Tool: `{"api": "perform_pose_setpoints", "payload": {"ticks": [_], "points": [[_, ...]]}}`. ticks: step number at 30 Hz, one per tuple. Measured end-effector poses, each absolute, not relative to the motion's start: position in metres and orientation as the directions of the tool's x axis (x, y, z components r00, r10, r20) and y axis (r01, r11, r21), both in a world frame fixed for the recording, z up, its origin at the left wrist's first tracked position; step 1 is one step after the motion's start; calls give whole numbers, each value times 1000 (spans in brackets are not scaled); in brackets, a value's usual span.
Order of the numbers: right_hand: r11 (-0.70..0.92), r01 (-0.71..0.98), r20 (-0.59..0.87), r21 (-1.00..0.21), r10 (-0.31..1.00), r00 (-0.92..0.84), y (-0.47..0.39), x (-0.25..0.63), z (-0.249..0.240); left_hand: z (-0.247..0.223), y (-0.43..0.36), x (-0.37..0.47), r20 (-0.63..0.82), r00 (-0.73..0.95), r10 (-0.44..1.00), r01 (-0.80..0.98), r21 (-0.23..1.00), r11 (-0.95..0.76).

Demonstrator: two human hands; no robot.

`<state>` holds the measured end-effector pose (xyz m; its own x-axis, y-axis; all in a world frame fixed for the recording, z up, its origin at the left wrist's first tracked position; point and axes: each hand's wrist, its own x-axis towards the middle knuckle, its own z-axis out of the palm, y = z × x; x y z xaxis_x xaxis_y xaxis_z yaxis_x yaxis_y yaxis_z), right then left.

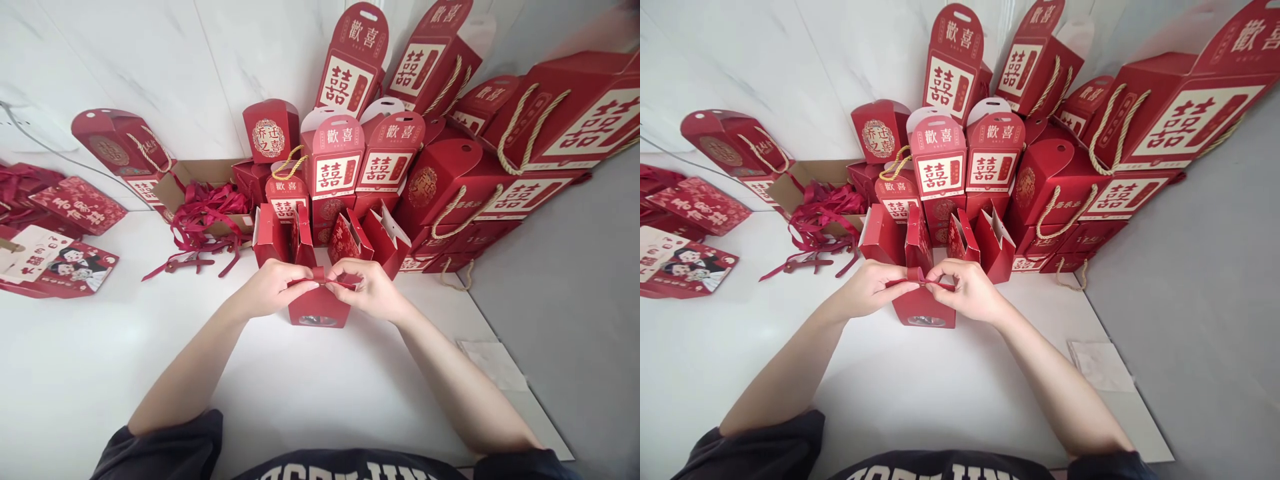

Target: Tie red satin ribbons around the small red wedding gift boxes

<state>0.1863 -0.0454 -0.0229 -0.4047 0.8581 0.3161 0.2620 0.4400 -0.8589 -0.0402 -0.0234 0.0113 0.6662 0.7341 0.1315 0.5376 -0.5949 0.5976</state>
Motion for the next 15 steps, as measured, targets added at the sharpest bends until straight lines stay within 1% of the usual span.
{"api": "perform_pose_setpoints", "payload": {"ticks": [2,4,8,11,15], "points": [[433,264,296,-862,853,-431,-45,190,-21,17,-24,-44,61,682,729,545,622,-562],[431,258,284,-865,843,-457,-45,193,-19,22,-27,-43,31,678,734,528,674,-517],[441,242,301,-864,839,-454,-46,193,-16,18,-35,-32,84,570,818,493,761,-421],[435,268,313,-860,863,-396,-47,190,-14,10,-39,-22,130,471,872,519,759,-393],[423,282,310,-861,877,-368,-49,188,-11,4,-38,-19,125,444,887,531,761,-373]]}}
